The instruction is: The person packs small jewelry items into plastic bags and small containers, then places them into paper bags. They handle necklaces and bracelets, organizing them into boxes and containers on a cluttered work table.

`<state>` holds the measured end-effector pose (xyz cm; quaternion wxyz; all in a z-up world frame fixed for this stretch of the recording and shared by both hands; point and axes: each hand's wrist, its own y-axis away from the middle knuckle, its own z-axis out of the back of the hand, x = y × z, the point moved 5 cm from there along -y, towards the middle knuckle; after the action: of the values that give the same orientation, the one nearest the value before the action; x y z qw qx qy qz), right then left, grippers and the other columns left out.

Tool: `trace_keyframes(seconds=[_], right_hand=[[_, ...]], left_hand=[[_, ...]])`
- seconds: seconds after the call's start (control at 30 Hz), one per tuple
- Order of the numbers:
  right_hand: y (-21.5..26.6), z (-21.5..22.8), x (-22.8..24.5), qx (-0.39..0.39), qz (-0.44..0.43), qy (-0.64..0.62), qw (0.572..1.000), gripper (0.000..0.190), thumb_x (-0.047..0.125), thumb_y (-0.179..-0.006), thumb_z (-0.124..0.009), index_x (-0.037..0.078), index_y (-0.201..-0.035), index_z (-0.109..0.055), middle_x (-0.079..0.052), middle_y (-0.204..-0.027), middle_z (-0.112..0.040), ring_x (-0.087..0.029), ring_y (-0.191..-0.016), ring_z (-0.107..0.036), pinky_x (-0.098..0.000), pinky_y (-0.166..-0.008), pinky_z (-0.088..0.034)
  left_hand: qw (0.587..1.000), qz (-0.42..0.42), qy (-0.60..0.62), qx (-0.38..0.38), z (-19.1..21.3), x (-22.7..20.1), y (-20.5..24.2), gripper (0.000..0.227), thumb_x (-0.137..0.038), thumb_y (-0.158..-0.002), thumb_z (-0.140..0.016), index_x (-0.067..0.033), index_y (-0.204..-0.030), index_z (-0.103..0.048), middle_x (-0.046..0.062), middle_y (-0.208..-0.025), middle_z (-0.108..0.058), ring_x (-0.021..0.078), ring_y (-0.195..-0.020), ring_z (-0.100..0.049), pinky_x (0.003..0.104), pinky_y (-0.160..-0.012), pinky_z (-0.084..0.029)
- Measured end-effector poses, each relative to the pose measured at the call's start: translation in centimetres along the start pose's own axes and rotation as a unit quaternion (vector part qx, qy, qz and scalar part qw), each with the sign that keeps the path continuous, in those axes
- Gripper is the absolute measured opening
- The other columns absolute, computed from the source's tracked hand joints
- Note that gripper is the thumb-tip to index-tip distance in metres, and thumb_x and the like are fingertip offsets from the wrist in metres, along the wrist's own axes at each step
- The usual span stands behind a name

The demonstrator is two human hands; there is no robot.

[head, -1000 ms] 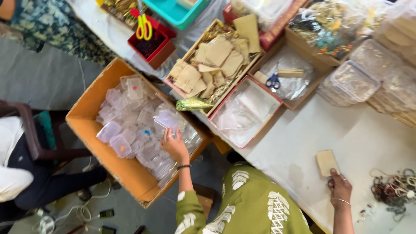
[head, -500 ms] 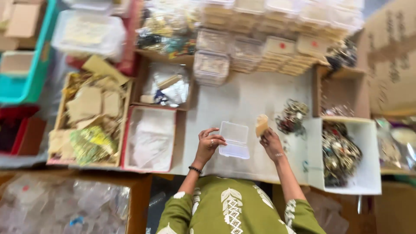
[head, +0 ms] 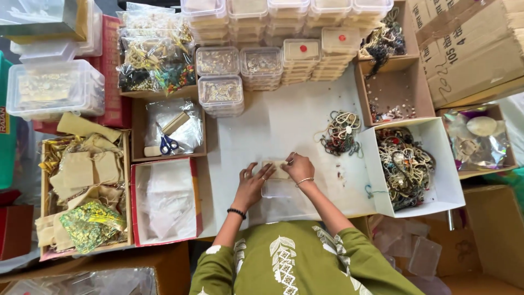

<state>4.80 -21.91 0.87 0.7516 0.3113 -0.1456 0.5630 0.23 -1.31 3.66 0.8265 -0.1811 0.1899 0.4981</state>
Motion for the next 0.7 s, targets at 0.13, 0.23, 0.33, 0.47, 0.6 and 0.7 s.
trace_keyframes(seconds=[0.13, 0.23, 0.33, 0.47, 0.6, 0.7], right_hand=[[1.1, 0.6, 1.3, -0.035, 0.049, 0.072, 0.996, 0.025, 0.038, -0.075, -0.085, 0.017, -0.088, -0.079, -0.009, -0.094, -0.073, -0.029, -0.08, -0.072, -0.0428, -0.072, -0.056], [1.4, 1.2, 1.1, -0.071, 0.077, 0.049, 0.993, 0.024, 0.035, -0.072, -0.087, 0.017, -0.086, -0.078, -0.009, -0.103, -0.068, -0.029, -0.083, -0.07, -0.0445, -0.071, -0.054], [-1.2, -0.9, -3.4, -0.083, -0.005, -0.031, 0.996, 0.047, 0.032, -0.06, -0.096, 0.009, -0.093, -0.072, -0.01, -0.1, -0.068, -0.028, -0.087, -0.069, -0.0416, -0.076, -0.056], [-1.3, 0.9, -1.3, -0.035, -0.085, -0.058, 0.994, 0.065, 0.026, -0.057, -0.1, 0.006, -0.107, -0.064, -0.013, -0.098, -0.069, -0.028, -0.089, -0.069, -0.0394, -0.081, -0.056], [-2.5, -4.7, -7.5, 0.046, 0.078, -0.122, 0.988, 0.053, 0.015, -0.077, -0.082, 0.015, -0.129, -0.07, -0.012, -0.12, -0.067, -0.024, -0.11, -0.069, -0.0366, -0.095, -0.055], [-1.9, -5.5, -10.7, 0.12, 0.196, -0.204, 0.952, 0.056, 0.008, -0.084, -0.068, 0.018, -0.139, -0.071, -0.011, -0.142, -0.061, -0.023, -0.129, -0.061, -0.0358, -0.107, -0.052]], left_hand=[[0.992, -0.032, -0.09, 0.084, -2.5, 1.0, -0.4, 0.077, 0.0, -0.071, -0.064, -0.031, -0.142, -0.058, -0.011, -0.155, -0.046, 0.0344, -0.142, -0.035, 0.057, -0.108, -0.03], [0.992, -0.031, -0.089, 0.079, -2.6, 0.9, -0.2, 0.07, -0.009, -0.073, -0.069, -0.0282, -0.139, -0.058, -0.009, -0.153, -0.047, 0.0342, -0.14, -0.036, 0.058, -0.107, -0.03], [0.993, -0.037, -0.099, 0.057, -2.5, 0.6, 0.1, 0.07, -0.009, -0.073, -0.068, -0.0293, -0.139, -0.059, -0.01, -0.154, -0.049, 0.0326, -0.135, -0.043, 0.055, -0.103, -0.033], [0.994, 0.017, -0.078, 0.077, -1.5, 0.0, -0.5, 0.07, -0.01, -0.077, -0.068, -0.0333, -0.143, -0.061, -0.015, -0.156, -0.052, 0.0275, -0.123, -0.051, 0.047, -0.102, -0.036], [0.992, 0.079, 0.007, 0.103, -0.2, -0.3, -1.4, 0.065, -0.042, -0.073, -0.081, -0.0242, -0.132, -0.06, -0.009, -0.144, -0.056, 0.0328, -0.117, -0.051, 0.05, -0.097, -0.038], [0.976, 0.172, 0.104, 0.085, -3.1, 3.0, -1.1, 0.066, -0.049, -0.086, -0.077, -0.025, -0.144, -0.054, 0.0, -0.126, -0.066, 0.0327, -0.114, -0.058, 0.047, -0.096, -0.044]])
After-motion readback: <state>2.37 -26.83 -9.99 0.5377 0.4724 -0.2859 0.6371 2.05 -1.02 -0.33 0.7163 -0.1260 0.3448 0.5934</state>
